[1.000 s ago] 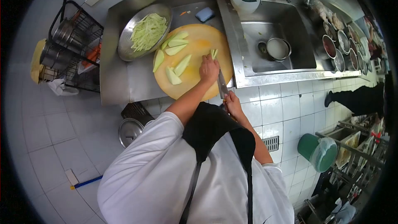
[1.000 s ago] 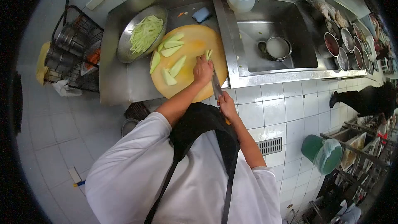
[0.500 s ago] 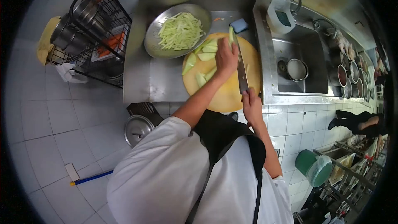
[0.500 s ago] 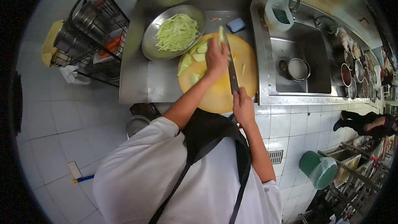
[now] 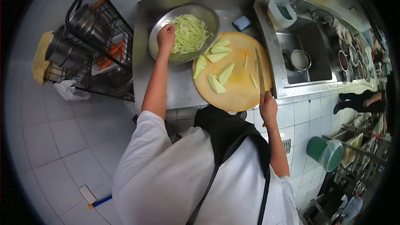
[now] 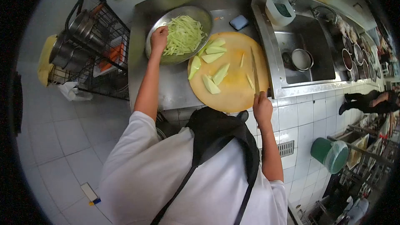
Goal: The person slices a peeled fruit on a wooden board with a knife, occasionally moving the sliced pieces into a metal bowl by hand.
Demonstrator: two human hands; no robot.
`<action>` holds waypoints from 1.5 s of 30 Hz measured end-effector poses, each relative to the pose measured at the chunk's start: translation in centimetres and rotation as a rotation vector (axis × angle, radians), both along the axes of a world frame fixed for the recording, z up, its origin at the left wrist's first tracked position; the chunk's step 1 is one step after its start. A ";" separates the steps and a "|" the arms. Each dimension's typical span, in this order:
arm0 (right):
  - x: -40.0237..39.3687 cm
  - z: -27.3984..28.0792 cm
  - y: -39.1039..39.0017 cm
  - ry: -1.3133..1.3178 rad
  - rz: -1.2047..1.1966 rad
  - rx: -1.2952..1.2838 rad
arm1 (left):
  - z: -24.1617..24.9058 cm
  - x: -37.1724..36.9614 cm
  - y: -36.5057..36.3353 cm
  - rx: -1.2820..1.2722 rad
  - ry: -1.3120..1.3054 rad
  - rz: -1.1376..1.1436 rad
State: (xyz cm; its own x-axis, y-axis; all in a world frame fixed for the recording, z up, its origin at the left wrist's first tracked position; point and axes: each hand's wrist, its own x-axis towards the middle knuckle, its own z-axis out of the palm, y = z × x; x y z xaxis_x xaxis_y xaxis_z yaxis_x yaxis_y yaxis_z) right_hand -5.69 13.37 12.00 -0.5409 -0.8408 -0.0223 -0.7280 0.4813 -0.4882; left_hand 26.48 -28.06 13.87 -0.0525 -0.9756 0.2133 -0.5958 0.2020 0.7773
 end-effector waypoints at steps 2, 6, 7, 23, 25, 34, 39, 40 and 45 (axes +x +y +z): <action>-0.9 -2.1 1.1 0.163 -0.053 0.069 | 2.4 -1.7 4.6 -0.019 0.327 -0.060; -2.4 -4.7 2.0 0.289 -0.018 0.077 | 1.1 -7.3 12.9 0.038 0.373 -0.314; -2.2 -5.0 2.4 0.329 0.003 0.066 | 0.2 -9.0 15.2 0.083 0.397 -0.390; -1.3 -7.1 10.6 -1.101 -0.429 -0.122 | -12.2 -27.3 17.4 -0.140 -0.399 -0.727; -1.6 -7.3 10.3 -1.149 -0.425 -0.130 | -12.1 -26.2 18.7 -0.035 -0.387 -0.831; -0.8 -8.1 9.3 -1.258 -0.345 -0.017 | -11.5 -24.5 26.7 0.203 -0.055 -0.603; 0.0 -7.3 8.6 -1.244 -0.303 -0.034 | -11.6 -24.0 26.6 0.213 0.126 -0.551; 0.1 -6.8 8.2 -1.235 -0.321 -0.064 | -11.2 -24.1 26.4 0.212 0.145 -0.541; 1.0 -1.7 4.4 -0.940 -0.211 -0.071 | -5.0 -22.5 23.7 0.123 0.252 -0.437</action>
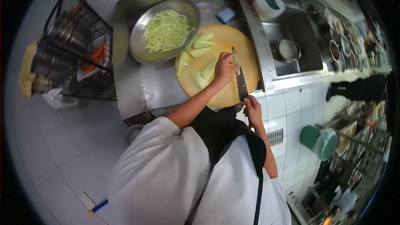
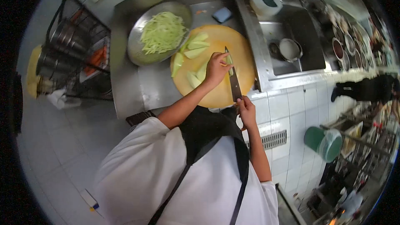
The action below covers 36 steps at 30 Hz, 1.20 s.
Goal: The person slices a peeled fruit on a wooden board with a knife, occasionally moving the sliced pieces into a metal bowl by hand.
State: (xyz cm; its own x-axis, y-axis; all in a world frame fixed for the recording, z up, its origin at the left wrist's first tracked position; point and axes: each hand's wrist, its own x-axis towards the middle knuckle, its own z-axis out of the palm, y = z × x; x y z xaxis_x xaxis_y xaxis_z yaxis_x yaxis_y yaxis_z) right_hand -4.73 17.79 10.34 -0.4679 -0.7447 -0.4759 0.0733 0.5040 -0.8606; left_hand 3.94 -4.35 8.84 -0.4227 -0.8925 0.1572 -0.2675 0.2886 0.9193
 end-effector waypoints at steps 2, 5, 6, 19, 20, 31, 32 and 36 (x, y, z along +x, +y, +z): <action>1.0 3.7 -3.2 0.122 0.118 -0.056 | 3.4 2.1 -1.8 -0.018 0.106 0.118; 3.5 9.3 -8.6 0.144 0.252 -0.105 | 6.2 5.8 -6.5 -0.102 0.278 0.301; 4.3 10.6 -10.0 0.104 0.273 -0.115 | 6.2 7.4 -8.6 -0.169 0.288 0.350; -0.7 -0.3 -0.4 -0.088 -0.122 -0.032 | 5.5 10.8 -5.6 -0.230 0.002 0.169; -1.2 -1.9 1.2 -0.094 -0.156 0.004 | 3.1 9.0 -4.2 -0.141 -0.057 0.040; 0.6 -7.9 6.7 -0.363 -0.190 -0.023 | -8.8 -3.4 2.3 -0.029 -0.261 -0.172; 0.8 -7.7 6.6 -0.366 -0.192 -0.032 | -9.0 -3.6 2.2 0.023 -0.244 -0.151; 1.6 -4.4 5.2 -0.295 -0.221 -0.053 | -7.6 -3.4 2.0 0.142 -0.179 -0.054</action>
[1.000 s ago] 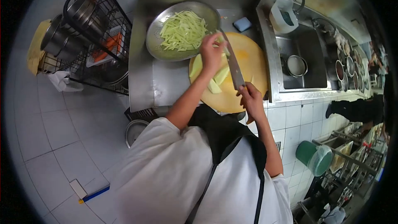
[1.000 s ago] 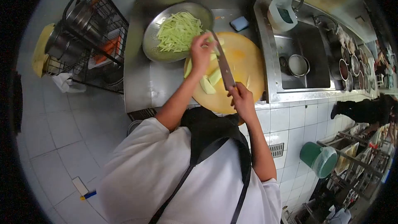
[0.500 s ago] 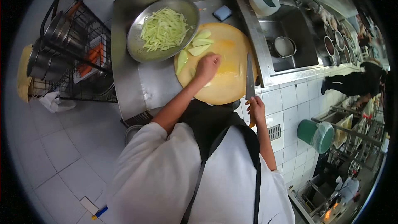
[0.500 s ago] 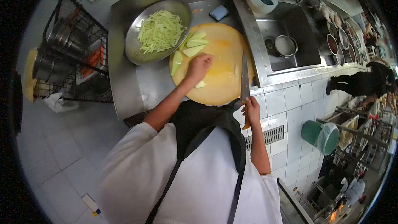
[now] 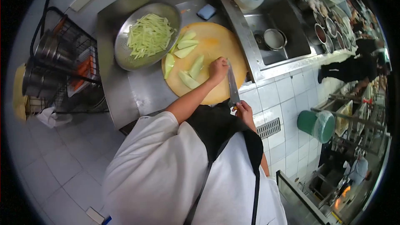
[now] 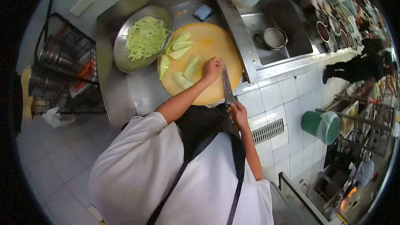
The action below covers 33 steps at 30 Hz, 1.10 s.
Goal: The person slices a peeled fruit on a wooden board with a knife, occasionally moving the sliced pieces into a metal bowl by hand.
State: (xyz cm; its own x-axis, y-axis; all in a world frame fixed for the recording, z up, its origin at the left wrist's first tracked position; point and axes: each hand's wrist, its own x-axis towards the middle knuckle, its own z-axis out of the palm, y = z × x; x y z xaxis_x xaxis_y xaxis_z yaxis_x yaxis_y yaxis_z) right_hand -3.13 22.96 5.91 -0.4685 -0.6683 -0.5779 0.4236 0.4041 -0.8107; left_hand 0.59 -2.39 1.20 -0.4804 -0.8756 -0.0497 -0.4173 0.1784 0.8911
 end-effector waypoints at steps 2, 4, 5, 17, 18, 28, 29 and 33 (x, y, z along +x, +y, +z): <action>-0.3 2.4 -0.7 0.031 0.067 0.013 | 1.0 0.4 -1.1 0.033 0.106 0.041; -0.9 3.3 -1.6 0.080 0.129 -0.008 | 2.4 1.9 -2.9 0.203 0.253 0.099; -1.1 3.7 -2.2 0.120 0.174 -0.001 | 3.3 2.6 -4.1 0.361 0.349 0.130; 1.2 10.5 -9.3 0.202 0.323 -0.114 | 15.7 20.5 -17.4 0.296 0.635 0.484; 1.4 10.3 -9.3 0.219 0.335 -0.108 | 16.1 21.1 -17.5 0.285 0.621 0.474; 0.9 5.9 -6.1 0.703 0.138 0.160 | 6.9 9.9 -7.4 0.351 0.308 -0.118; 0.5 5.5 -5.3 0.776 0.143 0.210 | 4.1 7.4 -5.0 0.439 0.299 -0.128; 1.1 5.8 -3.3 1.036 0.187 0.341 | 0.5 1.9 0.9 0.234 0.072 -0.130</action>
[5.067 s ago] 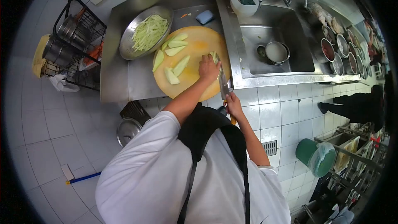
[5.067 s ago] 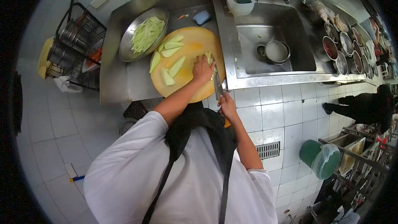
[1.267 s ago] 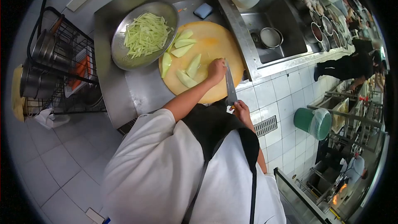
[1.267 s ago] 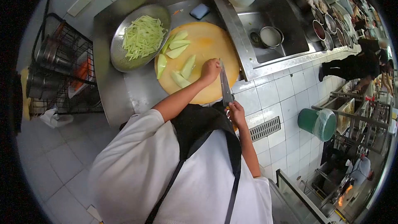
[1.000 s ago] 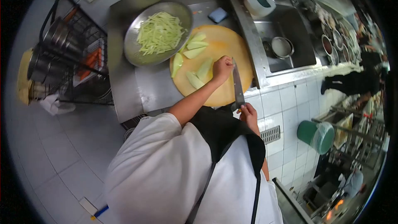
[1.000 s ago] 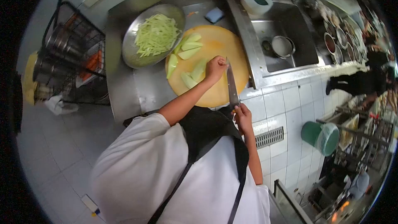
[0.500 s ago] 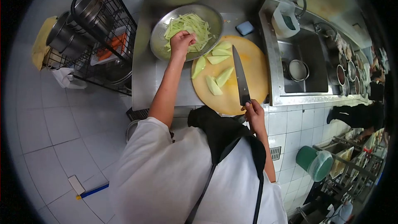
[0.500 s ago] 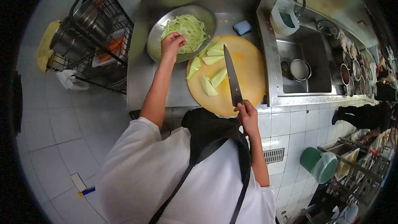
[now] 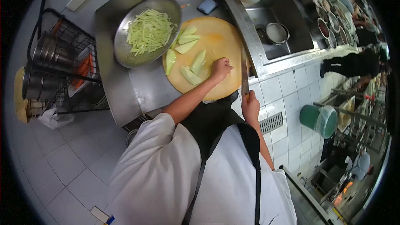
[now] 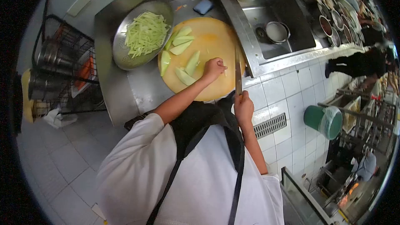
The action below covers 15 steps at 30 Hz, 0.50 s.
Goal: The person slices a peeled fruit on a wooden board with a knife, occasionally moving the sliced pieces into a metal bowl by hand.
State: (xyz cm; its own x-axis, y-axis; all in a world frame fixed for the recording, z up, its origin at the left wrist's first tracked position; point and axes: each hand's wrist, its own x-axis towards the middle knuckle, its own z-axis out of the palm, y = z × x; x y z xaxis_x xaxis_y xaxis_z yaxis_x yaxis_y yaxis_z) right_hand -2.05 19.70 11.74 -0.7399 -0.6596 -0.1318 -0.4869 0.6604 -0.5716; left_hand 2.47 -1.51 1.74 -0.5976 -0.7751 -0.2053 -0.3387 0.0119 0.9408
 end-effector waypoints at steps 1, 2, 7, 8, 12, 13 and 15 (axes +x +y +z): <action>0.1 0.1 0.5 0.048 0.016 0.043 | -0.1 -0.5 0.4 -0.071 -0.033 0.002; 0.3 -0.3 1.0 0.070 0.039 0.038 | -0.3 -0.7 0.4 -0.144 -0.066 0.008; 1.7 -0.8 2.0 0.146 0.112 0.079 | -2.3 -0.3 -0.2 -0.300 -0.068 0.030; 1.8 -0.7 1.9 0.128 0.108 0.076 | -2.3 0.0 -0.4 -0.329 -0.064 0.001; 1.5 -1.1 1.8 0.158 0.165 0.144 | -0.5 0.6 -0.1 -0.460 0.001 -0.084; 1.5 -1.2 1.8 0.159 0.171 0.147 | -0.2 0.7 -0.1 -0.487 0.000 -0.108; 1.5 -1.1 1.6 0.158 0.187 0.151 | 0.1 1.0 0.0 -0.541 -0.006 -0.154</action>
